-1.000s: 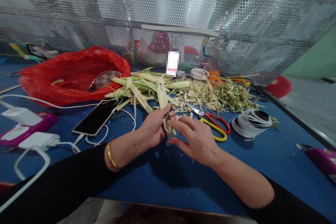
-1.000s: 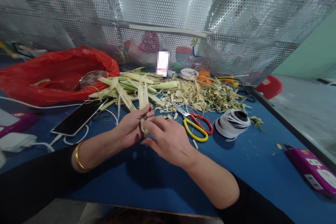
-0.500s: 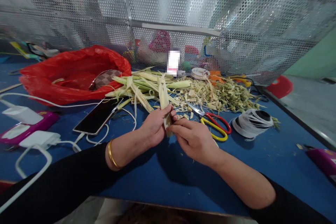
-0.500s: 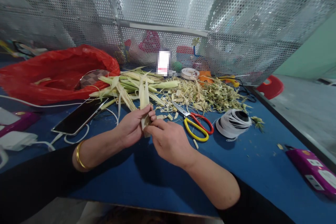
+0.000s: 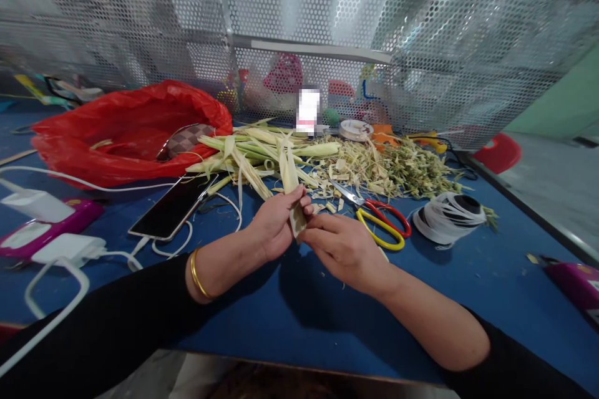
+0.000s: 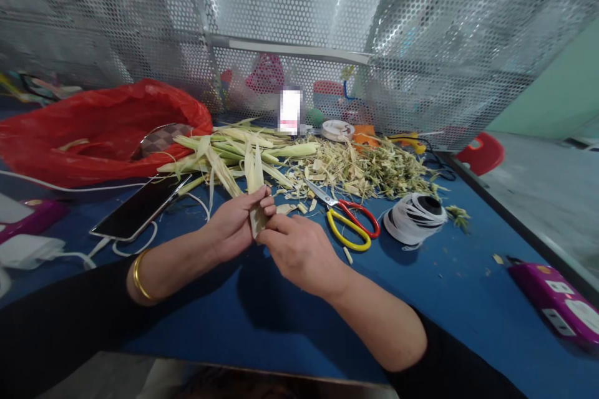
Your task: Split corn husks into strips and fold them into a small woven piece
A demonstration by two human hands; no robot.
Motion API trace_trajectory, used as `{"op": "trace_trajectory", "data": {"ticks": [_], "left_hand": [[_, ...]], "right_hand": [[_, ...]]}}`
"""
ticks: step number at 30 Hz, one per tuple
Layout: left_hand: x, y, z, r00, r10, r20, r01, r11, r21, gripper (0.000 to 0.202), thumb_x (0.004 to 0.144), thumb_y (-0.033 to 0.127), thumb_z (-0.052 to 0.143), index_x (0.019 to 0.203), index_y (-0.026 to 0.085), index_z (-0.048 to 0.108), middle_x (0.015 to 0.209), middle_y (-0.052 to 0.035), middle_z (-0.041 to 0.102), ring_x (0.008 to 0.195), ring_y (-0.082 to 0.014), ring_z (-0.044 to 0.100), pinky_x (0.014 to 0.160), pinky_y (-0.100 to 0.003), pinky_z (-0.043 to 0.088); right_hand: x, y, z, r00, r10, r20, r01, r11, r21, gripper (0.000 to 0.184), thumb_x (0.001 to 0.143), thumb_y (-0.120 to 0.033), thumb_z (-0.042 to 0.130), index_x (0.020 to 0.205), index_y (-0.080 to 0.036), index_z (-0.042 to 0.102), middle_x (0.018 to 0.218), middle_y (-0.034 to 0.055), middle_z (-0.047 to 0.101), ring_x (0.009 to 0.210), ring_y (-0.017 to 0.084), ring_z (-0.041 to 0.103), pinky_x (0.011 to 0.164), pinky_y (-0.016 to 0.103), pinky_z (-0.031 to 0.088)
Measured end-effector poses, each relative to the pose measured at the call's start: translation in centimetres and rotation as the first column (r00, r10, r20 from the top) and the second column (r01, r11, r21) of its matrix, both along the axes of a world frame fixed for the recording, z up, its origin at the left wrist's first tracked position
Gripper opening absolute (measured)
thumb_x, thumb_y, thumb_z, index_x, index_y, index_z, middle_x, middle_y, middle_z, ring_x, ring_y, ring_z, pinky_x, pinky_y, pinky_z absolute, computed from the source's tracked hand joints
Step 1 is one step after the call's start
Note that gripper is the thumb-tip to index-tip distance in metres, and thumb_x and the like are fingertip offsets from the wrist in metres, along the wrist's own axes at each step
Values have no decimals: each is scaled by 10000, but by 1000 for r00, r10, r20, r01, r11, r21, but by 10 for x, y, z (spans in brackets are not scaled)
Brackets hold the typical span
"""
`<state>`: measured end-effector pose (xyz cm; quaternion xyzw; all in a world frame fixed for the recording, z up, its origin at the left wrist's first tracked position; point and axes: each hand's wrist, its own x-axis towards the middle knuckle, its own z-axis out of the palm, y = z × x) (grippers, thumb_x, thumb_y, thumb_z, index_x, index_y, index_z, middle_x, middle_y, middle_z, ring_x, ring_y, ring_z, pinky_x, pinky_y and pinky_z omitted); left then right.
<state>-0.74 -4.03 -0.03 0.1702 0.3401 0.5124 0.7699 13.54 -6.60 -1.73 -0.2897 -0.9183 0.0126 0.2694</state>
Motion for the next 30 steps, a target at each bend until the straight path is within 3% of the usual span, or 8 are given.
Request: {"op": "trace_trajectory", "data": {"ticks": [5,9,12,22,24,27,30], "left_hand": [[-2,2,0,999,-7,38,6,1000,9,191,892,153,468,701,153,480,539,53,387,454,-60,407,451,-155,369],[-4,2,-1,999,-20,42,18,999,39,185,896,159,459,713,152,484,551,58,379,452,-61,408,464,-175,395],[-5,2,-2,999,-42,34,41,998,41,196,910,187,446,724,148,493,544,65,370,436,-56,396,468,-188,416],[-5,-2,4,996,-78,-33,79,996,29,193,913,201,445,737,144,499,535,75,369,375,-27,340,384,-142,342],[-5,-2,3,994,-91,-55,94,994,47,163,896,218,483,751,146,506,538,78,368,369,-23,308,371,-133,307],[-6,-3,0,985,-121,-120,135,985,112,171,855,279,558,749,155,506,517,90,329,369,-21,236,358,-127,228],[-5,-9,-3,951,-170,-258,217,962,164,277,802,416,612,747,168,502,501,103,278,382,-23,181,371,-140,162]], "right_hand": [[1,1,2,998,-18,-62,16,999,-37,123,851,-157,543,950,-180,611,926,56,635,772,156,592,652,271,441],[2,1,5,983,-168,-77,162,984,-70,342,737,-304,712,1009,-183,543,909,48,582,713,161,573,585,269,421],[0,1,5,975,-209,-68,207,977,-45,340,737,-289,713,1012,-189,538,869,29,565,678,150,566,576,265,410],[-2,0,7,982,-169,-84,158,980,-118,373,714,-291,737,1023,-207,546,936,43,582,661,139,543,591,264,403],[-1,0,7,980,-153,-127,134,979,-153,354,722,-336,728,1001,-204,555,874,32,578,656,140,528,595,266,407],[1,4,8,918,-220,-330,133,955,-266,291,769,-392,668,948,-187,564,754,6,531,628,129,494,584,260,409],[5,15,9,758,-396,-518,101,856,-507,298,805,-373,612,1018,-167,587,676,-19,493,565,104,434,514,233,362]]}}
